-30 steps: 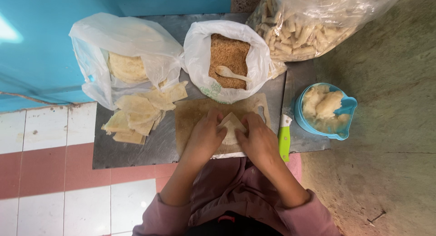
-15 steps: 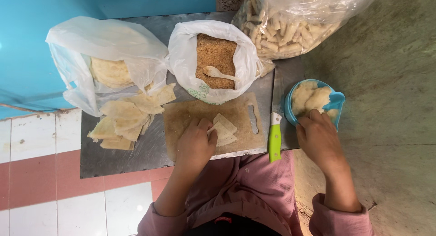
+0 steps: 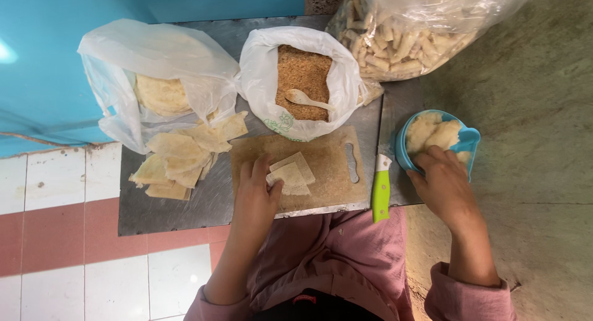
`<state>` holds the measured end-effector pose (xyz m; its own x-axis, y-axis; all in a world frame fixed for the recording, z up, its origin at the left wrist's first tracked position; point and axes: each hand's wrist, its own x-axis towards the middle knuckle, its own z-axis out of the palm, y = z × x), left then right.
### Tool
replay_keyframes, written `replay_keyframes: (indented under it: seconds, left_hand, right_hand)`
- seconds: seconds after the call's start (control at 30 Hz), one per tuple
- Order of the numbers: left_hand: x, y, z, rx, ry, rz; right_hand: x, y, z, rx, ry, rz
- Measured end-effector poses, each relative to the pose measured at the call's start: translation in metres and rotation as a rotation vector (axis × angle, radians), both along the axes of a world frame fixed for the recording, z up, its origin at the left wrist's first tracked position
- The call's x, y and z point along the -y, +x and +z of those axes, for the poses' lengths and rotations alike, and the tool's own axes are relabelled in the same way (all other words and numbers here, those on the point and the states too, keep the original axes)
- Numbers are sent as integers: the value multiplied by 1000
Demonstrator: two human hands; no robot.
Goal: The person folds triangular dough wrappers one at a time on a cutting board, pressing the edges together to enclose filling and placing each folded pastry on the table. They occasionally scoop brown sugar from a bag with a spoon and add it to a wrapper before folding.
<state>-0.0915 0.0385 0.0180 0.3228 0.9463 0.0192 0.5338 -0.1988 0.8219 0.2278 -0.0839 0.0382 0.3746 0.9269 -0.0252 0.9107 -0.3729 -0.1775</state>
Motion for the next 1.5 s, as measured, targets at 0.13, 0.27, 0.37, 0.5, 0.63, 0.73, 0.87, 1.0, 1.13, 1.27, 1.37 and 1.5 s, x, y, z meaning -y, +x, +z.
replay_keyframes:
  seconds: [0.13,0.27,0.37,0.5,0.63,0.73,0.87,1.0,1.13,1.27,1.37,1.5]
  left_hand:
    - [5,-5,-9,17,220,-23]
    - [4,-12,-15,204,75,-28]
    - [-1,-19,-15,329,-35,4]
    - [-12,-29,-17,273,-114,36]
    - [-12,-38,-23,317,42,-102]
    - [-12,-43,-25,274,208,-218]
    - [-9,-47,-26,221,189,-240]
    - [-12,-53,-39,268,196,-231]
    - [-8,-74,-63,634,52,-223]
    - [-15,-80,-77,1051,-227,73]
    - [-16,-69,-64,768,-136,98]
    - [-21,-48,-27,248,-40,-16]
  right_hand:
    - [2,-9,0,111,-34,-50]
    - [0,-6,-1,105,-98,-33]
    - [-5,-2,2,100,-75,1]
    - [-5,-12,18,16,2,-84]
    - [-13,-54,25,-295,347,104]
    - [-48,-107,9,-672,304,255]
    - [-120,-162,-13,-742,208,594]
    - [-154,-185,-17,-620,226,871]
    - [-158,-181,-15,-603,241,838]
    - [-148,-171,-10,-961,174,624]
    - [-139,-173,-2,-1147,161,507]
    - [-128,-163,14,-1306,162,428]
